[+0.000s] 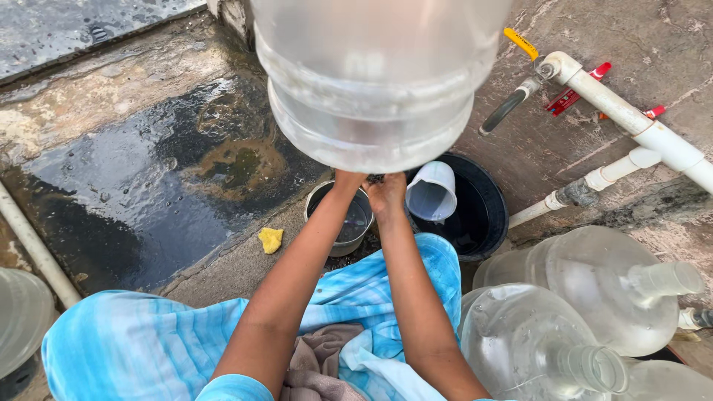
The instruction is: The person scrubs the outside of a large plastic water jug with a sponge, then repeatedly shakes and rinses the jug with water and a cleaning solution from a small pitcher before setting it aside with other jugs.
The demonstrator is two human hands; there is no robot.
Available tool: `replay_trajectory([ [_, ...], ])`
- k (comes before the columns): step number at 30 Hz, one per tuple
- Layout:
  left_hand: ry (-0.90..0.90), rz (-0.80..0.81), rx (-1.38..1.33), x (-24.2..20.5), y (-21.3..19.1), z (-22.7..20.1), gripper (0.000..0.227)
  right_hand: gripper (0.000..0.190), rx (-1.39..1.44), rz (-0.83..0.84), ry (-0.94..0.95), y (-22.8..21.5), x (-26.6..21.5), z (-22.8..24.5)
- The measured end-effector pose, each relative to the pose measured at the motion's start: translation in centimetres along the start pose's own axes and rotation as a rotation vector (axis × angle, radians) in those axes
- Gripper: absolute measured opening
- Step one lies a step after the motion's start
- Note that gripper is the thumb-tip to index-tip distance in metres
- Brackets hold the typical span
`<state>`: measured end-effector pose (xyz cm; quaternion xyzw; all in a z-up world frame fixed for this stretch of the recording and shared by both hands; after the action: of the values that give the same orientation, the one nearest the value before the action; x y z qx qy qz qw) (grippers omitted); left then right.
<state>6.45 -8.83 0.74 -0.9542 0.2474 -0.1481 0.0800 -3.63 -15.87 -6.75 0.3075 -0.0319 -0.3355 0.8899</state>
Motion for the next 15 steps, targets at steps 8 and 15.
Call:
replay_trajectory([
  [8, -0.177, -0.004, -0.779, -2.5, -4.2, -5.9, 0.052, 0.090, -0.456, -0.105, 0.072, 4.7, -5.1, 4.8],
  [15, -0.383, 0.051, -0.940, -1.8, -12.5, -13.2, 0.083, 0.034, -0.789, 0.097, -0.853, 27.3, -12.5, 20.1],
])
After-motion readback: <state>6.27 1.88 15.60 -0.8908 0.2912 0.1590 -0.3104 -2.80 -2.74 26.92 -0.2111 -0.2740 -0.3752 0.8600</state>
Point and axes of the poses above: each hand's wrist, its own x-axis towards the middle knuckle, its own y-axis out of the palm, z = x × y, the point moved 9 cm from there along x, towards the middle knuckle, and after that the axes turned 2 degrees about -x, right-handed, at the moved point
